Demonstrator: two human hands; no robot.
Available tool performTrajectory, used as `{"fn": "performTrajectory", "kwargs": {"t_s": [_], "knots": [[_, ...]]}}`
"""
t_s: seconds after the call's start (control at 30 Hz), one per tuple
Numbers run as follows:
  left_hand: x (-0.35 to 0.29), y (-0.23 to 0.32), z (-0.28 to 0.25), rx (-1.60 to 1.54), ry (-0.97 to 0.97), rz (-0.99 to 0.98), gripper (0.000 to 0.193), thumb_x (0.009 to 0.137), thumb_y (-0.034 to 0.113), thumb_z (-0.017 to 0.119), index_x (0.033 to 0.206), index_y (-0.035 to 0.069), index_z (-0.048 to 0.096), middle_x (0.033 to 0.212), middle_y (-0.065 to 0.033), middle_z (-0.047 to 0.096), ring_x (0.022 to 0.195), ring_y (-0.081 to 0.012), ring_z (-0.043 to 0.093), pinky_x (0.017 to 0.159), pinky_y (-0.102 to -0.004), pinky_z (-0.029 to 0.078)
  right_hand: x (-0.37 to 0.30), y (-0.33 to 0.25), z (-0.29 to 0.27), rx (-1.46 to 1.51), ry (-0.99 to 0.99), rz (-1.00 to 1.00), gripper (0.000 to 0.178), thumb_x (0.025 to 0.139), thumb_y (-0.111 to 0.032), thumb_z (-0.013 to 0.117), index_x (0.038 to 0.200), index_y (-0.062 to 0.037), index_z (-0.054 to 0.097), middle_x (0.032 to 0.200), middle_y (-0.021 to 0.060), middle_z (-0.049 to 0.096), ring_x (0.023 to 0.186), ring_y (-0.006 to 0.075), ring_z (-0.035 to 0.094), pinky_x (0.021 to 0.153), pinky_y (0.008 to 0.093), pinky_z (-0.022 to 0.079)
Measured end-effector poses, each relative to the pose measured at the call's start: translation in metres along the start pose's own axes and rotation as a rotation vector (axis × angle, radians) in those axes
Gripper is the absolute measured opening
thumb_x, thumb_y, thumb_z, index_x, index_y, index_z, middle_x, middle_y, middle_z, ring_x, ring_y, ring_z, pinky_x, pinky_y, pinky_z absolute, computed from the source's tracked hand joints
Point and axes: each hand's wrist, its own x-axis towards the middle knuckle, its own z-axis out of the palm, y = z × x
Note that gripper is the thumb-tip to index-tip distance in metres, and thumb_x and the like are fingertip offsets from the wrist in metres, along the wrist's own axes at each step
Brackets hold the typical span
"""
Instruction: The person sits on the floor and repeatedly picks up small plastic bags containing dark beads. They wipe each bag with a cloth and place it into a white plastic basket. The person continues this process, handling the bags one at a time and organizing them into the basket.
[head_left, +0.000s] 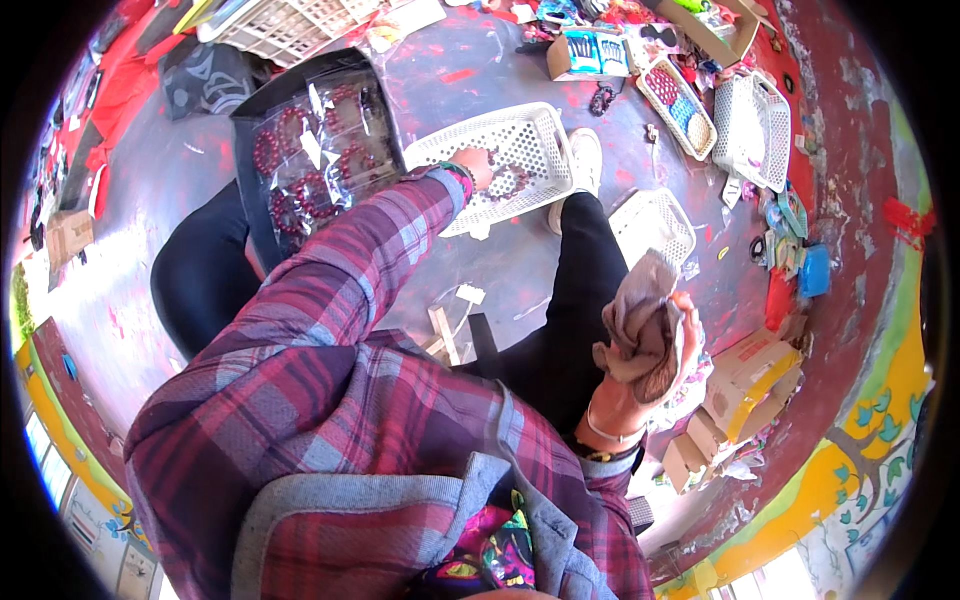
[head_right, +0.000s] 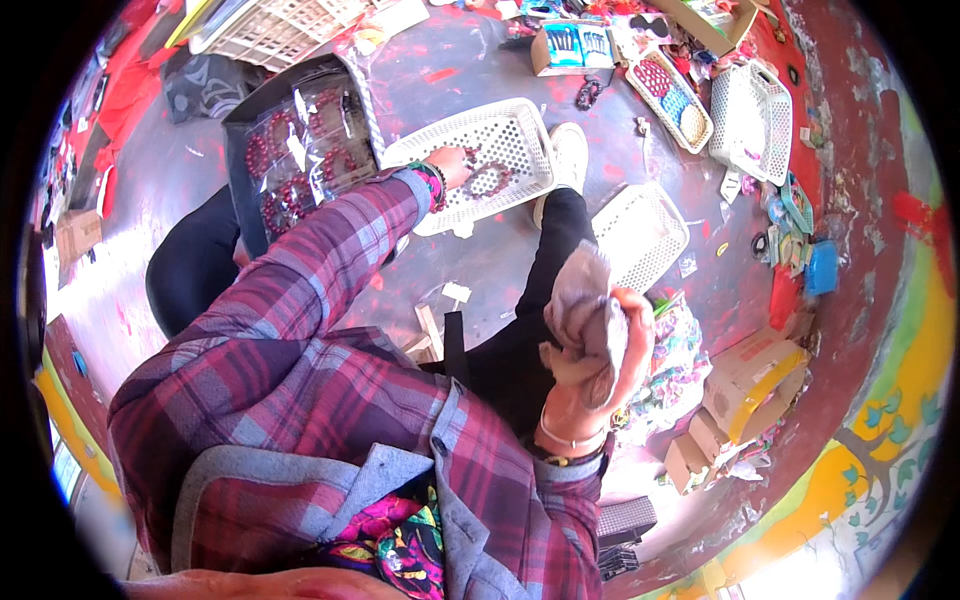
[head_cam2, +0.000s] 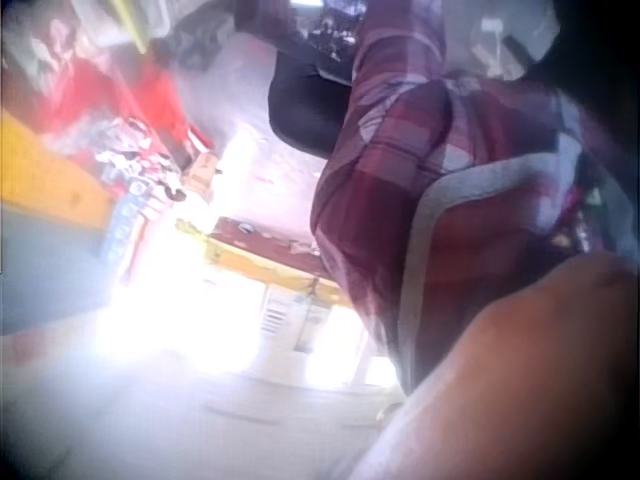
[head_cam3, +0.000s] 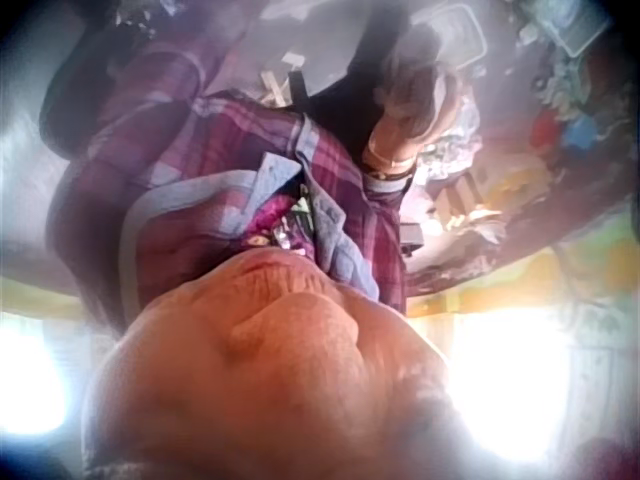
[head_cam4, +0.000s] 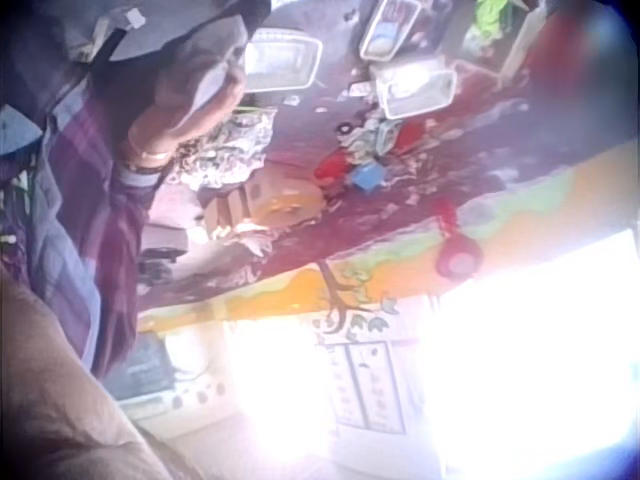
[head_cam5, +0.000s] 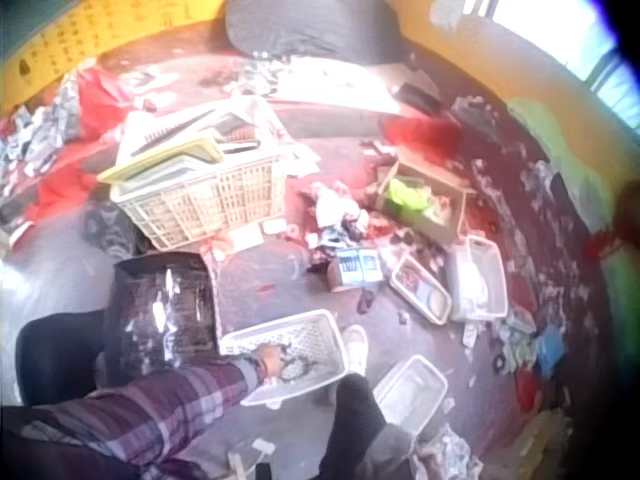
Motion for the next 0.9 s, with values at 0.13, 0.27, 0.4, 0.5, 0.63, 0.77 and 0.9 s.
{"fn": "performTrajectory", "kwargs": {"t_s": [0.13, 0.27, 0.4, 0.5, 0.63, 0.77, 0.9], "knots": [[0.017, 0.006, 0.01, -0.076, 0.158, -0.173, 0.038, 0.078, 0.014, 0.056, 0.113, 0.0, 0.053, 0.124, -0.0189, 0.049, 0.115, -0.034, 0.047, 0.096, -0.0392, 0.041, 0.011, -0.011, 0.009, -0.026, 0.273, 0.169, 0.037, 0.094, -0.031, 0.034, 0.101, 0.0025, 0.047, 0.075, 0.0116, 0.052, 0.055, 0.0206, 0.052, 0.051, 0.0312, 0.05], [0.041, -0.019, 0.043, -0.068, 0.158, -0.222, 0.037, 0.08, 0.013, 0.052, 0.115, 0.001, 0.053, 0.119, -0.0191, 0.055, 0.112, -0.0336, 0.053, 0.094, -0.0415, 0.043, 0.017, -0.014, -0.01, 0.182, 0.123, 0.317, 0.038, 0.094, -0.035, 0.032, 0.098, -0.0012, 0.049, 0.076, 0.0123, 0.052, 0.055, 0.0219, 0.052, 0.047, 0.0297, 0.047], [0.038, -0.015, 0.037, -0.014, 0.034, -0.246, 0.036, 0.08, 0.015, 0.052, 0.113, 0.0, 0.057, 0.114, -0.0203, 0.059, 0.109, -0.0342, 0.055, 0.093, -0.0413, 0.044, 0.015, -0.009, -0.01, 0.194, 0.148, 0.332, 0.037, 0.093, -0.034, 0.033, 0.095, -0.0011, 0.05, 0.083, 0.0124, 0.053, 0.057, 0.0197, 0.052, 0.053, 0.0305, 0.046], [0.03, -0.012, 0.022, -0.02, -0.086, -0.228, 0.036, 0.078, 0.02, 0.055, 0.107, 0.0, 0.062, 0.117, -0.0212, 0.057, 0.11, -0.0332, 0.055, 0.094, -0.04, 0.044, 0.01, -0.007, -0.01, 0.166, 0.161, 0.323, 0.038, 0.093, -0.032, 0.034, 0.096, 0.0008, 0.052, 0.09, 0.0122, 0.054, 0.063, 0.0184, 0.054, 0.061, 0.0303, 0.047], [0.012, -0.007, 0.005, -0.052, 0.07, 0.036, 0.033, 0.069, 0.028, 0.063, 0.091, 0.004, 0.066, 0.099, -0.0197, 0.06, 0.095, -0.0318, 0.059, 0.084, -0.0407, 0.047, 0.008, -0.003, -0.004, 0.075, 0.12, 0.255, 0.039, 0.094, -0.031, 0.036, 0.1, 0.0035, 0.052, 0.094, 0.0127, 0.055, 0.074, 0.0175, 0.056, 0.072, 0.0304, 0.047], [-0.025, -0.005, -0.042, -0.775, -0.138, 0.23, 0.025, 0.062, 0.014, 0.067, 0.085, 0.003, 0.064, 0.077, -0.0074, 0.061, 0.071, -0.0162, 0.057, 0.066, -0.0302, 0.045, 0.002, -0.009, 0.009, 0.049, 0.063, 0.226, 0.036, 0.093, -0.026, 0.039, 0.099, 0.0047, 0.055, 0.097, 0.0132, 0.056, 0.086, 0.0176, 0.056, 0.083, 0.0296, 0.044], [-0.106, 0.004, -0.106, -1.323, -0.327, 0.468, 0.04, 0.072, 0.0, 0.057, 0.111, -0.001, 0.053, 0.096, -0.0062, 0.058, 0.091, -0.0146, 0.06, 0.078, -0.0246, 0.047, -0.007, 0.004, 0.009, 0.254, -0.051, 0.172, 0.036, 0.096, -0.027, 0.038, 0.118, -0.0005, 0.049, 0.113, 0.0086, 0.052, 0.098, 0.0179, 0.057, 0.075, 0.0279, 0.05]]}}
